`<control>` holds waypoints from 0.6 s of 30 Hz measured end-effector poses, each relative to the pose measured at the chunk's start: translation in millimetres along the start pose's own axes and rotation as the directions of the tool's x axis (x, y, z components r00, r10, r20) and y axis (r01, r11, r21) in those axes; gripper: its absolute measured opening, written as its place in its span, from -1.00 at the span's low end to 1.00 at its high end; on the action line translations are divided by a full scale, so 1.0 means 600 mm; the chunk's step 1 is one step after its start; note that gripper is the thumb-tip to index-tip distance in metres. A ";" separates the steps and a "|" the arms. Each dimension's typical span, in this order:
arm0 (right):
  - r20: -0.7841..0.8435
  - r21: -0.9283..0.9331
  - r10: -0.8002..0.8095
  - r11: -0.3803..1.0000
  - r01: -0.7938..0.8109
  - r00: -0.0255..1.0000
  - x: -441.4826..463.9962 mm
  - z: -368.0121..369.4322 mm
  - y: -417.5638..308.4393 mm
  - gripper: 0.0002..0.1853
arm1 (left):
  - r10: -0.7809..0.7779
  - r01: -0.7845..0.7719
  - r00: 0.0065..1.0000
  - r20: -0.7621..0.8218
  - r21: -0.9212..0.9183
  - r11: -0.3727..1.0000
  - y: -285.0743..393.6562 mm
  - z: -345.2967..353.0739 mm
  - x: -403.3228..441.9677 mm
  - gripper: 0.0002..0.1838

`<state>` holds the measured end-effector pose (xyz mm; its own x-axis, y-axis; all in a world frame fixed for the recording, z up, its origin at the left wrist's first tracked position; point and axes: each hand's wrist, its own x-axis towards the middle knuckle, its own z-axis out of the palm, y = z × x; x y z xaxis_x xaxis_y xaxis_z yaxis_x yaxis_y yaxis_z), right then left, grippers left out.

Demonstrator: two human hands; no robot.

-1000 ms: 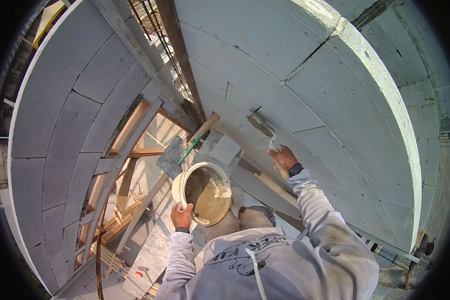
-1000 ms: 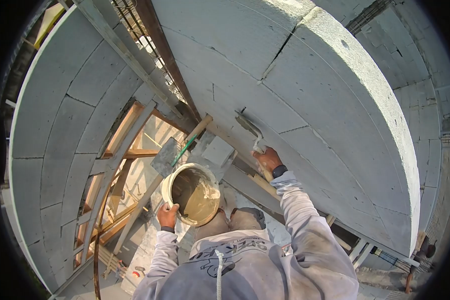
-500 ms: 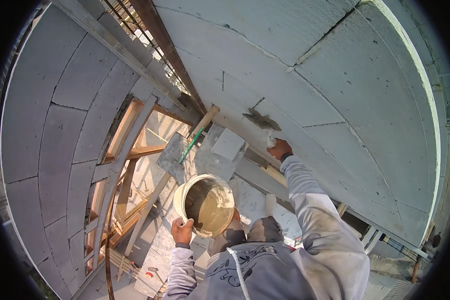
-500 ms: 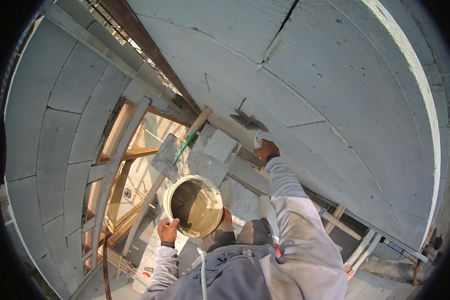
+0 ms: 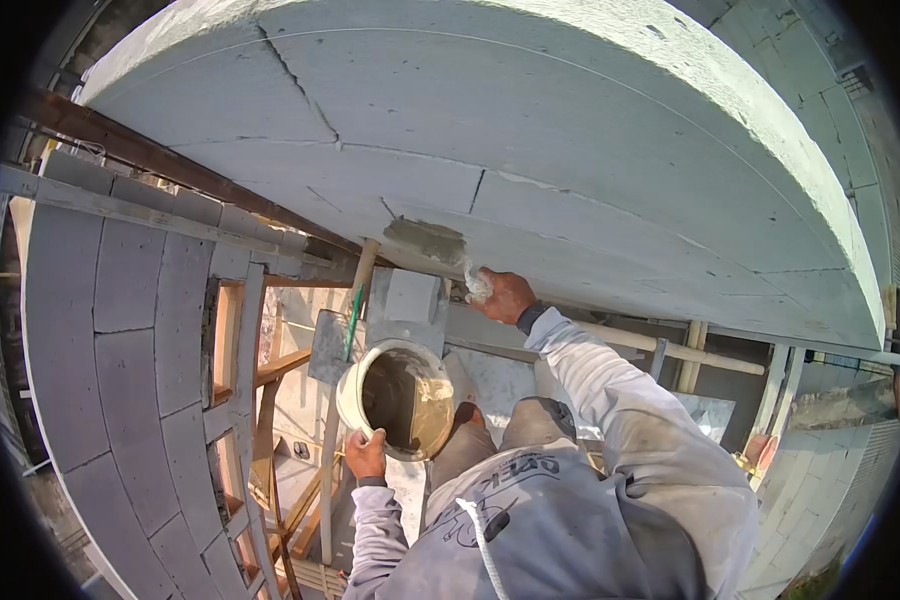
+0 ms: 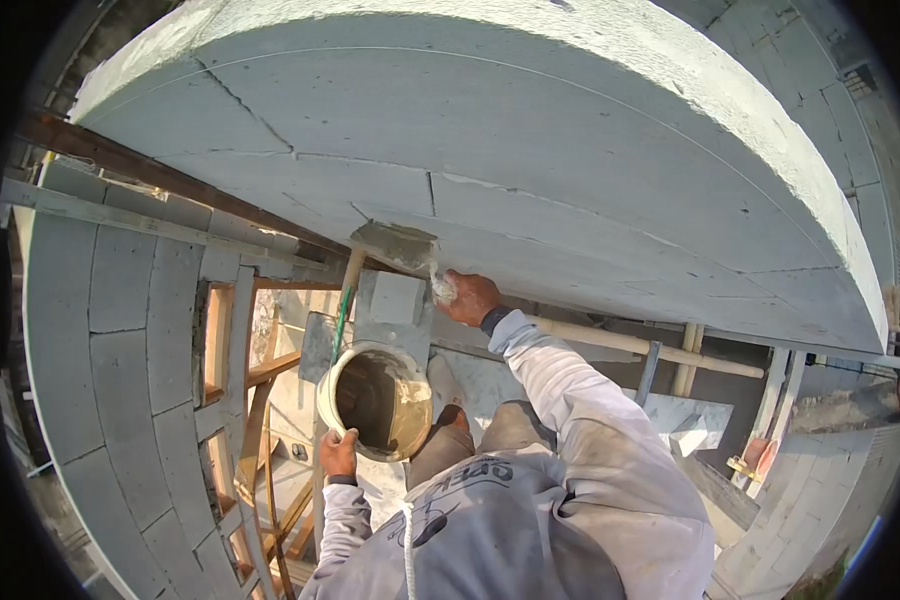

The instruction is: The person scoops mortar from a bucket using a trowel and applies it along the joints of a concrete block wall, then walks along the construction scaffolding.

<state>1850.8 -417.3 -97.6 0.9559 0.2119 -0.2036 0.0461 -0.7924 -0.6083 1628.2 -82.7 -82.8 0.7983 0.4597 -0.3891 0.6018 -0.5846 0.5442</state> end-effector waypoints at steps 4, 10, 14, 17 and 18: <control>0.134 -0.011 0.158 0.987 -0.158 0.978 -0.185 -0.042 0.063 -0.51 | 0.015 -0.003 0.999 0.045 -0.261 0.965 0.045 0.046 0.020 -0.57; 0.335 -0.215 0.566 0.824 -0.524 0.753 -0.435 -0.104 0.276 -0.57 | 0.123 -0.094 0.986 0.116 -0.223 0.970 0.182 0.124 -0.031 -0.56; 0.243 -0.245 0.627 0.778 -0.579 0.740 -0.502 -0.166 0.433 -0.60 | 0.121 -0.087 0.972 0.204 -0.167 0.982 0.234 0.213 -0.101 -0.56; 0.162 -0.259 0.665 0.742 -0.619 0.729 -0.486 -0.245 0.496 -0.68 | 0.318 -0.313 0.936 0.154 -0.054 0.948 0.264 0.282 -0.162 -0.58; 0.128 -0.283 0.668 0.733 -0.619 0.733 -0.477 -0.254 0.531 -0.71 | 0.193 -0.170 0.948 0.255 -0.109 0.979 0.288 0.290 -0.186 -0.62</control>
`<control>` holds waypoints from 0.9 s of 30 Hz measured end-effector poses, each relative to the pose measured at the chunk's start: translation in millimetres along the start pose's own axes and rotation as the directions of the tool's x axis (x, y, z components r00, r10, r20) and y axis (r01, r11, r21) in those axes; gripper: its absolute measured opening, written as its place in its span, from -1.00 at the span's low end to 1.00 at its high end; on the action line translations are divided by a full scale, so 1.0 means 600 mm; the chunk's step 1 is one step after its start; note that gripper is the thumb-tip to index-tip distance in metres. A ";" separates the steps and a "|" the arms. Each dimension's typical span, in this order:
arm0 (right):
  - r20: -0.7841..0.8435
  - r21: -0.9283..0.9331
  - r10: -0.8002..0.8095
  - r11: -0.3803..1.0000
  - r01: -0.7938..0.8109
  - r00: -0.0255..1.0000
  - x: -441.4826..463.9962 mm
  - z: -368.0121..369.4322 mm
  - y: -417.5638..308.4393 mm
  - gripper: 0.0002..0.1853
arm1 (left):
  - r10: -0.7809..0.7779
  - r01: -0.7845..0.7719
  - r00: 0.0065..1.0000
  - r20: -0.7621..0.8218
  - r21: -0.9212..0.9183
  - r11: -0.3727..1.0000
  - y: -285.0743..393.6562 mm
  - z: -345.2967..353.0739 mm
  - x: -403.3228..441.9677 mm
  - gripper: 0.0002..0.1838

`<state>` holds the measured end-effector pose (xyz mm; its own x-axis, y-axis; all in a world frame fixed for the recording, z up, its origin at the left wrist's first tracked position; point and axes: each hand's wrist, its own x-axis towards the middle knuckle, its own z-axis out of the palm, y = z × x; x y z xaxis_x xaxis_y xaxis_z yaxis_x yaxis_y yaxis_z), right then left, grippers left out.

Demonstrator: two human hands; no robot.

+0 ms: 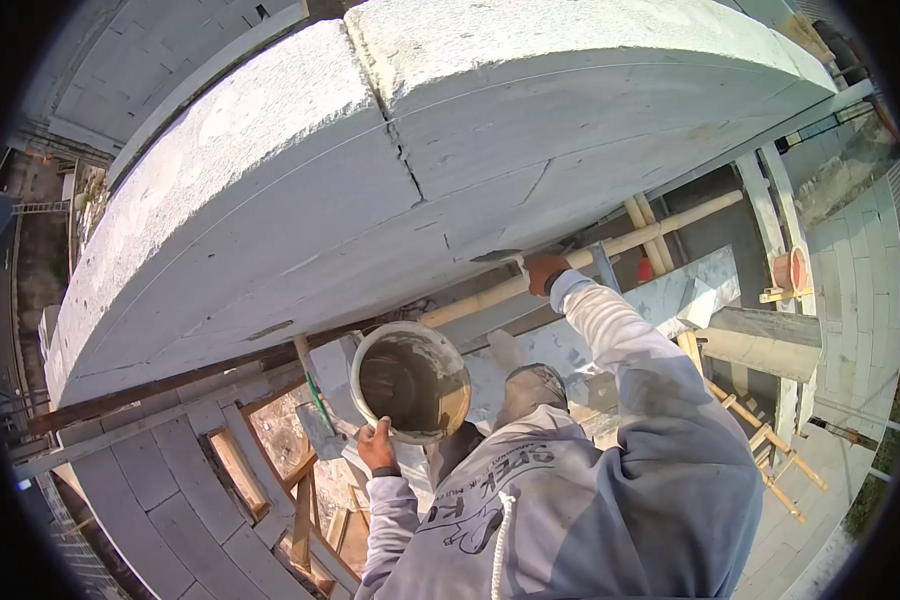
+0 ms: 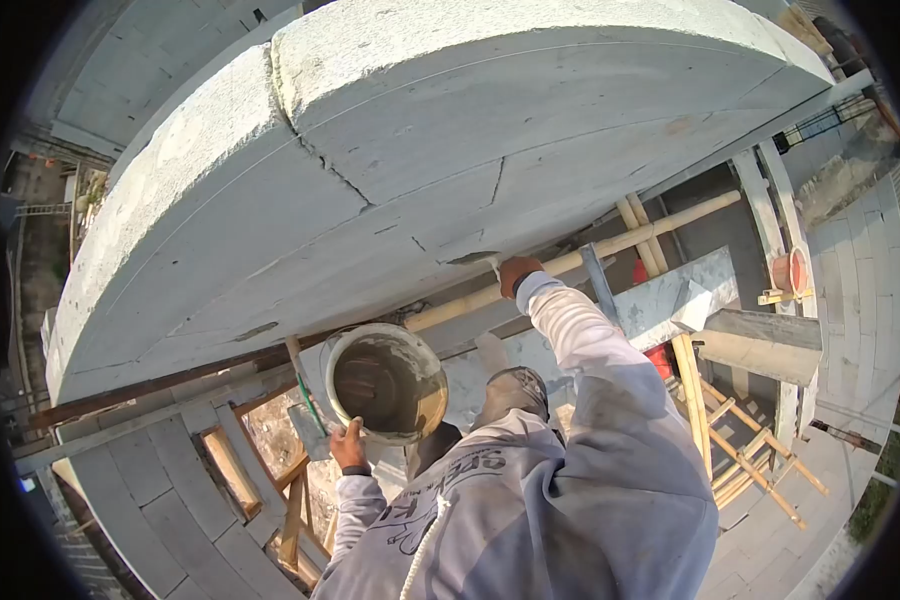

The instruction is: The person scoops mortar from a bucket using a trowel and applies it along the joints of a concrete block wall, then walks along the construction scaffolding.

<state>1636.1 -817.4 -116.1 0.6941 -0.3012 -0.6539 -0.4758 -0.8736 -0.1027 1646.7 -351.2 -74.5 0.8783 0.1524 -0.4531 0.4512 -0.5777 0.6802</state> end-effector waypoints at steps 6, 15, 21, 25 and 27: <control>-0.072 -0.075 -0.023 0.997 0.018 0.997 0.017 -0.138 0.029 -0.75 | -0.218 0.301 0.939 0.265 -0.329 0.895 0.054 0.100 -0.063 -0.85; -0.305 0.148 0.016 0.988 0.031 0.952 -0.157 -0.129 0.123 -0.71 | -0.213 0.286 0.880 0.423 -0.114 0.952 0.121 0.168 -0.052 -0.69; -0.247 0.348 0.104 0.938 -0.012 0.963 -0.348 -0.085 0.091 -0.55 | -0.053 0.132 0.872 0.487 -0.130 0.983 0.106 0.154 0.011 -0.79; -0.057 0.511 -0.072 0.855 0.091 0.996 -0.407 -0.047 0.036 -0.51 | 0.063 0.065 0.916 0.395 -0.301 0.951 0.142 0.128 -0.011 -0.88; 0.020 0.501 -0.150 0.857 0.119 0.989 -0.408 -0.009 0.003 -0.45 | 0.049 0.112 0.902 0.428 -0.343 0.933 0.135 0.120 -0.004 -0.93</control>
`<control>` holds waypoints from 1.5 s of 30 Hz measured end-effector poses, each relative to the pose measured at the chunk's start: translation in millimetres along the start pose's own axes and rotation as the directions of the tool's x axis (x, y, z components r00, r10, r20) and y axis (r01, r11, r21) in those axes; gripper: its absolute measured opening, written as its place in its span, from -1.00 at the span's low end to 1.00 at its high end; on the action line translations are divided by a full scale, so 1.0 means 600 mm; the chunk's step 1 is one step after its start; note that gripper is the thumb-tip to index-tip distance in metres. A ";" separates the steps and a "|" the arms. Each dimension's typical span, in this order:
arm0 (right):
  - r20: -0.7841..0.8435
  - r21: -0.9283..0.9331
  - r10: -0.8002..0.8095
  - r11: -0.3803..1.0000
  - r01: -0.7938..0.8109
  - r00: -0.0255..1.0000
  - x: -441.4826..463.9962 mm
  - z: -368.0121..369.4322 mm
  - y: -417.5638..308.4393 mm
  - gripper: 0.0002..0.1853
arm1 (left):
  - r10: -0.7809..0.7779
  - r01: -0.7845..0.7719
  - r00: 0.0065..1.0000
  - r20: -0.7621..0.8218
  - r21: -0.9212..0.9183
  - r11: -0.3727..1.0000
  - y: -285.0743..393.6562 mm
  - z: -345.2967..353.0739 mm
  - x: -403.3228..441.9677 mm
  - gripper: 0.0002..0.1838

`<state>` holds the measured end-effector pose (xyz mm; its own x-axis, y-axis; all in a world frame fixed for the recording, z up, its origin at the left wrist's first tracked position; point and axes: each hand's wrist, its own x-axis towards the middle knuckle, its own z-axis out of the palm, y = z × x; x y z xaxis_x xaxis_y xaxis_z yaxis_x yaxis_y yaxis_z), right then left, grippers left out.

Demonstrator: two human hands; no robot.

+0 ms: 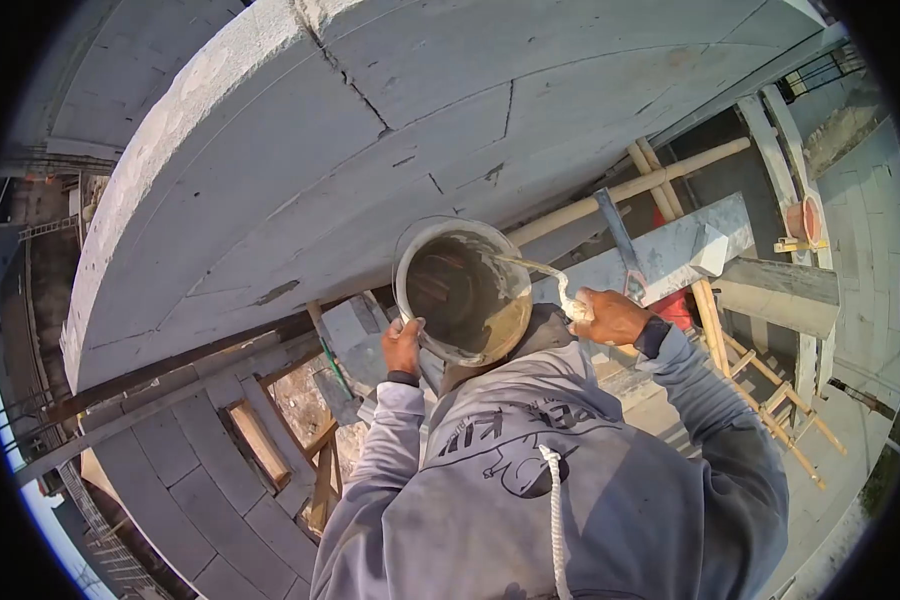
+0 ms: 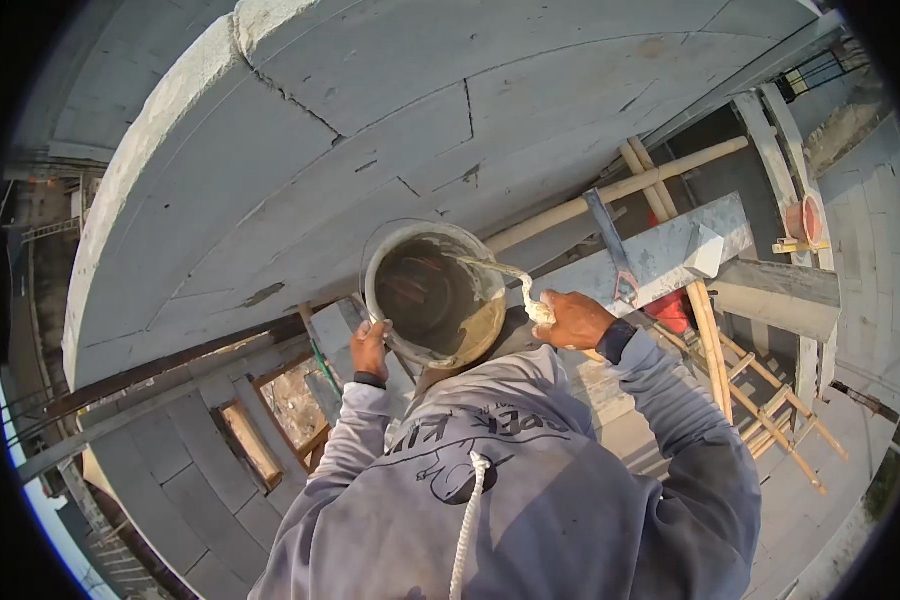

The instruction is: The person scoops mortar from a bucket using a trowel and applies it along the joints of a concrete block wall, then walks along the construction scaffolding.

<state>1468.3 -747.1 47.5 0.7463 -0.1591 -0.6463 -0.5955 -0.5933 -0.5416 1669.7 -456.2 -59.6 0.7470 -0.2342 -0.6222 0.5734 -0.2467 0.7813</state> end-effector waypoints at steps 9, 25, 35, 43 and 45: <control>0.179 -0.230 -0.018 0.971 0.060 0.984 0.209 0.139 -0.045 -0.60 | -0.058 0.063 0.973 0.225 -0.013 0.998 -0.004 -0.013 -0.036 -0.85; -0.413 -0.491 -0.008 0.844 -0.215 0.911 0.087 0.147 -0.015 -0.75 | 0.045 -0.129 0.913 0.406 0.180 0.975 0.067 0.082 -0.029 -0.91; -0.265 -0.733 0.216 0.588 -0.342 0.940 0.107 0.175 0.002 -0.67 | 0.050 -0.202 0.829 0.557 0.214 0.956 0.099 0.145 -0.046 -0.89; -0.306 -0.609 -0.082 0.783 -0.129 0.948 0.048 0.260 -0.028 -0.78 | -0.062 -0.129 0.816 0.574 0.286 0.950 0.096 0.136 -0.044 -0.97; -0.296 -0.438 -0.073 0.897 -0.067 0.952 0.049 0.253 -0.035 -0.77 | -0.054 -0.137 0.819 0.572 0.286 0.948 0.095 0.128 -0.046 -0.93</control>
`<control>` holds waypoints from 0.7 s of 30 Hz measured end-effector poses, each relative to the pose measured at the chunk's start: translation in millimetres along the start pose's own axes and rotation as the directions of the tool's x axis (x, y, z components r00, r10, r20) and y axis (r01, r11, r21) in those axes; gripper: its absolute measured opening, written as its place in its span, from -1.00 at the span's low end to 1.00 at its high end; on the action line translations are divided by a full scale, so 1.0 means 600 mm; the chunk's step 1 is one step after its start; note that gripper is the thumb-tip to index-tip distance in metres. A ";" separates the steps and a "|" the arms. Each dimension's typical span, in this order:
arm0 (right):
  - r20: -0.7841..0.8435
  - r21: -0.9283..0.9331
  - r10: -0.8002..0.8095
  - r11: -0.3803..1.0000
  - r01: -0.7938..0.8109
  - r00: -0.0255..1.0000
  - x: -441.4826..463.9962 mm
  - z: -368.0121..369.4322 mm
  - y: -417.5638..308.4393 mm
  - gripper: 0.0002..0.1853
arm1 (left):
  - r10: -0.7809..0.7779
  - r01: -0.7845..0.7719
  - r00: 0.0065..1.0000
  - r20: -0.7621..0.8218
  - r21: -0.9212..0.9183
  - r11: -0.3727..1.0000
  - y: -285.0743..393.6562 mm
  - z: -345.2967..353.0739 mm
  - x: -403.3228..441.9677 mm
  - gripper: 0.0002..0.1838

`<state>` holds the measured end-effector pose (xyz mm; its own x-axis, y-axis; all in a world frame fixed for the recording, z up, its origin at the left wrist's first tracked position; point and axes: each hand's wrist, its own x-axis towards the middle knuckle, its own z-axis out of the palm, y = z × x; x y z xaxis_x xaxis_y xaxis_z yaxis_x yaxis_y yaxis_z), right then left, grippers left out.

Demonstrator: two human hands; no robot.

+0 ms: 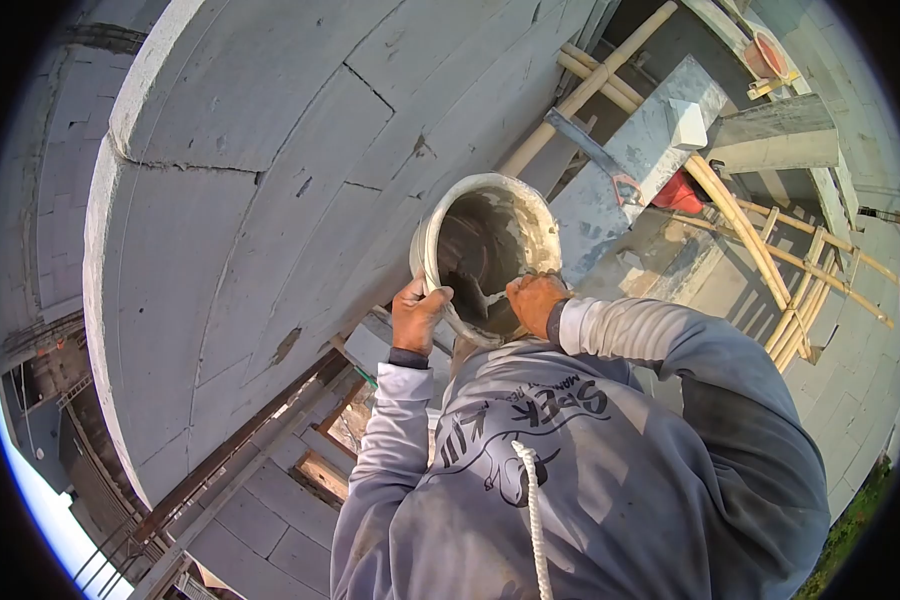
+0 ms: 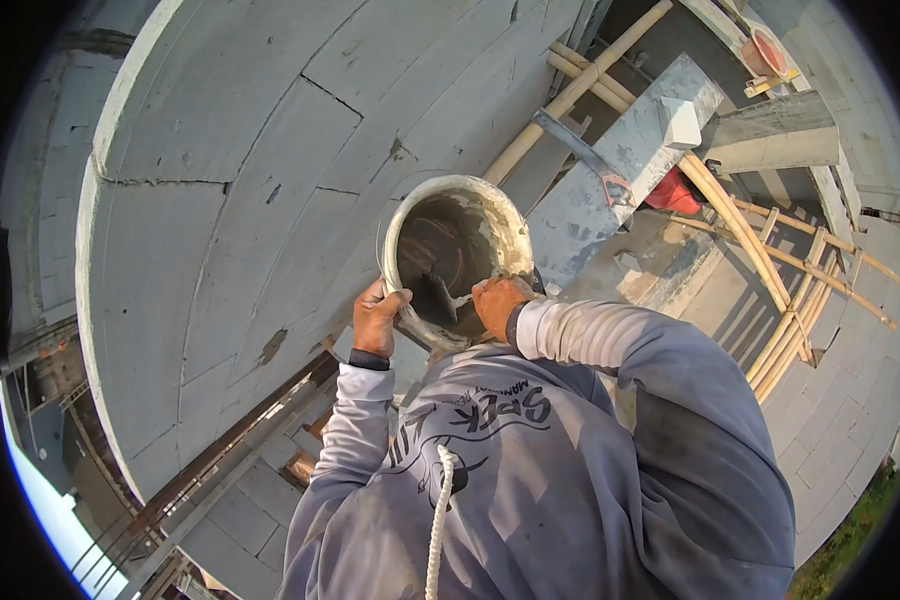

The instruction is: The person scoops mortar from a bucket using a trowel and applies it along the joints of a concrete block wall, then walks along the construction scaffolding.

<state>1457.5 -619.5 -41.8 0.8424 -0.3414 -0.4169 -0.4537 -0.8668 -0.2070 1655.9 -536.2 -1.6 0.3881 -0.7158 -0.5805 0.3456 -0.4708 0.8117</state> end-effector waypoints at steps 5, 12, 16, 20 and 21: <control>0.029 0.293 0.020 0.956 -0.027 0.999 -0.003 0.012 -0.029 -0.69 | -0.006 0.005 1.000 -0.015 -0.072 0.997 -0.029 -0.017 -0.014 -0.98; 0.153 0.495 0.097 0.854 -0.162 0.983 0.031 -0.025 -0.028 -0.57 | -0.084 0.076 0.996 -0.043 -0.169 0.983 -0.047 -0.059 -0.046 -0.82; 0.135 0.523 0.150 0.829 -0.199 0.979 0.055 -0.031 -0.021 -0.55 | -0.083 0.069 0.995 -0.056 -0.204 0.976 -0.070 -0.077 -0.051 -0.78; 0.150 0.603 0.215 0.754 -0.262 0.965 0.073 -0.015 -0.017 -0.53 | -0.076 0.070 0.997 -0.028 -0.170 0.983 -0.058 -0.086 -0.052 -0.78; 0.158 0.628 0.235 0.726 -0.281 0.959 0.076 -0.010 -0.019 -0.52 | -0.075 0.066 0.996 -0.052 -0.171 0.983 -0.061 -0.088 -0.052 -0.77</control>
<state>1503.1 -627.3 -53.2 0.6553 -0.4740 -0.5881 -0.7488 -0.3050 -0.5885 1676.2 -469.6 -16.4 0.4049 -0.6505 -0.6426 0.5114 -0.4215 0.7489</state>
